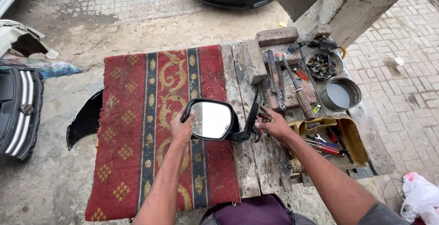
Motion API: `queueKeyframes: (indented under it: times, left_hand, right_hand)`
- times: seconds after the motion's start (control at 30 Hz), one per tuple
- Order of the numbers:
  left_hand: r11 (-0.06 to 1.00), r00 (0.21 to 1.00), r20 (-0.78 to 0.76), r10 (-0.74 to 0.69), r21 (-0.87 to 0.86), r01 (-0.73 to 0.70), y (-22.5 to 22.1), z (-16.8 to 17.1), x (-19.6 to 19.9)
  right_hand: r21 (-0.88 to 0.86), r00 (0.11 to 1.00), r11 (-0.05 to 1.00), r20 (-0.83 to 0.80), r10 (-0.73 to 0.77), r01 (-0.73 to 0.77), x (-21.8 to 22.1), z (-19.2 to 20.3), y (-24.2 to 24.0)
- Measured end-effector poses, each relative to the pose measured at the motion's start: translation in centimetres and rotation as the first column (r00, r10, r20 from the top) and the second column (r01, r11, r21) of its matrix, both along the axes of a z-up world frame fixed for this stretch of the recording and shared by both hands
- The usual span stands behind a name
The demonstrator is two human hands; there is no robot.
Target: Assembling and repairing a car side mirror by fitting housing components and using a screwdriver.
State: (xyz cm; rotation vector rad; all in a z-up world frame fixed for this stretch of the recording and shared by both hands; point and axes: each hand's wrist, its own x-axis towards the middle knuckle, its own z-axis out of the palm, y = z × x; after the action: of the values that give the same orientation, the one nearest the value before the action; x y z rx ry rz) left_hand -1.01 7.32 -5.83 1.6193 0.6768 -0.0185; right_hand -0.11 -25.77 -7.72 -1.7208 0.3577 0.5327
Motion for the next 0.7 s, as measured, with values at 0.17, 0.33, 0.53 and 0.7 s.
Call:
queueKeyframes:
  times: [0.17,0.33,0.53,0.7]
  left_hand:
    - [0.988,0.992,-0.013,0.125,-0.094,-0.125,2.5,-5.4,0.2]
    - [0.927,0.984,-0.114,0.135,-0.335,-0.166,2.4,-5.7,2.0]
    - [0.944,0.982,-0.163,0.099,-0.298,-0.144,-0.6,2.9,0.7]
    - [0.973,0.993,-0.101,0.063,-0.215,-0.084,-1.9,5.1,0.5]
  right_hand:
    - [0.031,0.993,0.993,-0.036,-0.109,0.110,-1.5,5.9,0.6]
    - [0.302,0.989,0.942,-0.040,-0.142,0.148,1.5,2.1,-1.4]
    - [0.151,0.983,0.971,-0.004,-0.184,0.183,2.9,0.7,-2.0]
    - [0.060,0.974,0.973,0.025,-0.226,0.224,2.0,3.5,0.3]
